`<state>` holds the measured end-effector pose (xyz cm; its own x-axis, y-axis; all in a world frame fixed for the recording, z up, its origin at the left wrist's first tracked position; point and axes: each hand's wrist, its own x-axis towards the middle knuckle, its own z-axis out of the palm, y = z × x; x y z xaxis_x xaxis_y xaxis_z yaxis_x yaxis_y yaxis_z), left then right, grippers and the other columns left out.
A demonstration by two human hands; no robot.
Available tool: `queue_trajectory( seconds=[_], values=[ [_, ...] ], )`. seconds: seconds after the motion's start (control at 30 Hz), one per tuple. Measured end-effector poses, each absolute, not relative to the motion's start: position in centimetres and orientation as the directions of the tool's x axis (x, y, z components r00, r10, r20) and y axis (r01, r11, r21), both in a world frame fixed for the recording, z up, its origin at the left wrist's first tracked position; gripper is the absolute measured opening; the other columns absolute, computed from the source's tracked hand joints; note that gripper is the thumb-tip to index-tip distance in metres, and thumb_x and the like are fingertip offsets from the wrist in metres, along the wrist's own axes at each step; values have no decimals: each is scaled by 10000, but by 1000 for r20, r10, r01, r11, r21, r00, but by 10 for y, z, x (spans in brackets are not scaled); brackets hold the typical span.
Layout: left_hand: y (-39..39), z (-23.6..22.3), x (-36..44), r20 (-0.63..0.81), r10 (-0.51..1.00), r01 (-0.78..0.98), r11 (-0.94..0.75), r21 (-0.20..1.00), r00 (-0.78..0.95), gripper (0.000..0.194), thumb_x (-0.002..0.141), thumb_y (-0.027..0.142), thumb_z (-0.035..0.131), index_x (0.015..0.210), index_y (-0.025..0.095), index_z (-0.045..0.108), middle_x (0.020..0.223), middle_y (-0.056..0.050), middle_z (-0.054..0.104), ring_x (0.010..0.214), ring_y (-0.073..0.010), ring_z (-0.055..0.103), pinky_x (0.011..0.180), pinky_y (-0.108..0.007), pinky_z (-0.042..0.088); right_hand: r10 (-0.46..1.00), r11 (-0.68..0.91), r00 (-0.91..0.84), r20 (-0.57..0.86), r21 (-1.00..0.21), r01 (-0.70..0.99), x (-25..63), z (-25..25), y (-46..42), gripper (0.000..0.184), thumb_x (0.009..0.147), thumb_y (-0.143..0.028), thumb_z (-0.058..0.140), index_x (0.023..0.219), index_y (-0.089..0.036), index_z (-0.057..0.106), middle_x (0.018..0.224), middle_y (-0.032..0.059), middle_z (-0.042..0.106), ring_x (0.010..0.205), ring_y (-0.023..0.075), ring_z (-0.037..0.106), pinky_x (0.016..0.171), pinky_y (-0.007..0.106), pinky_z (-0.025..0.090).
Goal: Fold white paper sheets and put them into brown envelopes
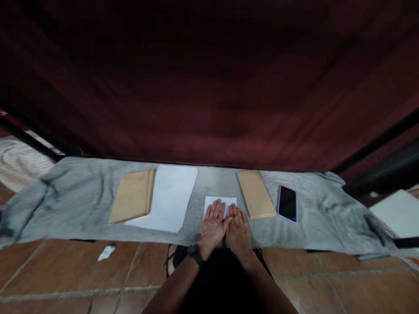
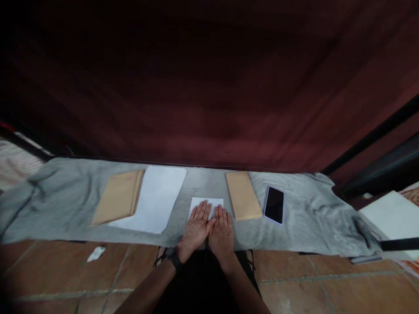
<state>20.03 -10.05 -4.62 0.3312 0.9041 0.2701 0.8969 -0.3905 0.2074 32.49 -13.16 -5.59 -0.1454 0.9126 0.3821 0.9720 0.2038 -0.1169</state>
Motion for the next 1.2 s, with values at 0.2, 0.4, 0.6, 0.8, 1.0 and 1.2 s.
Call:
queue_trajectory(
  seconds=[0.2, 0.4, 0.6, 0.8, 1.0, 1.2],
  values=[
    [-107, -40, 170, 257, 926, 943, -314, 112, 278, 603, 1010, 404, 362, 1544, 129, 313, 1601, -140, 355, 1501, -251, 284, 1222, -482, 261, 911, 211, -145, 387, -134, 968, 326, -57, -131, 553, 1033, -271, 327, 1540, -51, 328, 1565, 203, 382, 1436, 299, 383, 1158, 492, 328],
    [-111, -37, 172, 229, 941, 945, -288, 155, 249, 621, 1005, 376, 356, 1552, 95, 271, 1608, -164, 328, 1522, -259, 216, 1235, -519, 209, 926, 205, -136, 353, -167, 964, 331, -56, -129, 542, 1044, -303, 318, 1500, -18, 384, 1537, 224, 421, 1412, 295, 413, 1165, 483, 307],
    [-111, -36, 175, 207, 945, 920, -300, 252, 251, 635, 961, 291, 383, 1557, 106, 267, 1614, -171, 320, 1530, -275, 173, 1232, -522, 201, 931, 312, -252, 264, -214, 926, 320, -44, -104, 535, 1054, -289, 201, 1476, -66, 443, 1552, 159, 427, 1457, 241, 346, 1183, 444, 270],
    [-108, -45, 174, 237, 941, 867, -319, 383, 242, 718, 903, 260, 445, 1583, 225, 218, 1623, -106, 329, 1526, -279, 198, 1226, -559, 189, 942, 301, -268, 205, -157, 941, 311, -44, -94, 526, 1047, -306, 254, 1515, -122, 409, 1587, 146, 371, 1477, 251, 306, 1192, 465, 224],
    [-109, -48, 174, 258, 936, 879, -321, 353, 238, 661, 952, 314, 411, 1566, 147, 234, 1606, -179, 337, 1525, -293, 199, 1217, -577, 182, 954, 216, -190, 231, -92, 972, 319, -52, -99, 547, 1043, -305, 283, 1531, -68, 355, 1592, 181, 343, 1475, 269, 310, 1185, 479, 239],
    [-109, -48, 173, 274, 931, 897, -321, 303, 241, 673, 973, 320, 392, 1588, 175, 158, 1621, -162, 309, 1524, -274, 209, 1201, -549, 233, 952, 157, -122, 279, -106, 982, 327, -58, -98, 593, 1038, -370, 332, 1540, -54, 324, 1579, 208, 358, 1461, 279, 336, 1178, 465, 268]
  ],
)
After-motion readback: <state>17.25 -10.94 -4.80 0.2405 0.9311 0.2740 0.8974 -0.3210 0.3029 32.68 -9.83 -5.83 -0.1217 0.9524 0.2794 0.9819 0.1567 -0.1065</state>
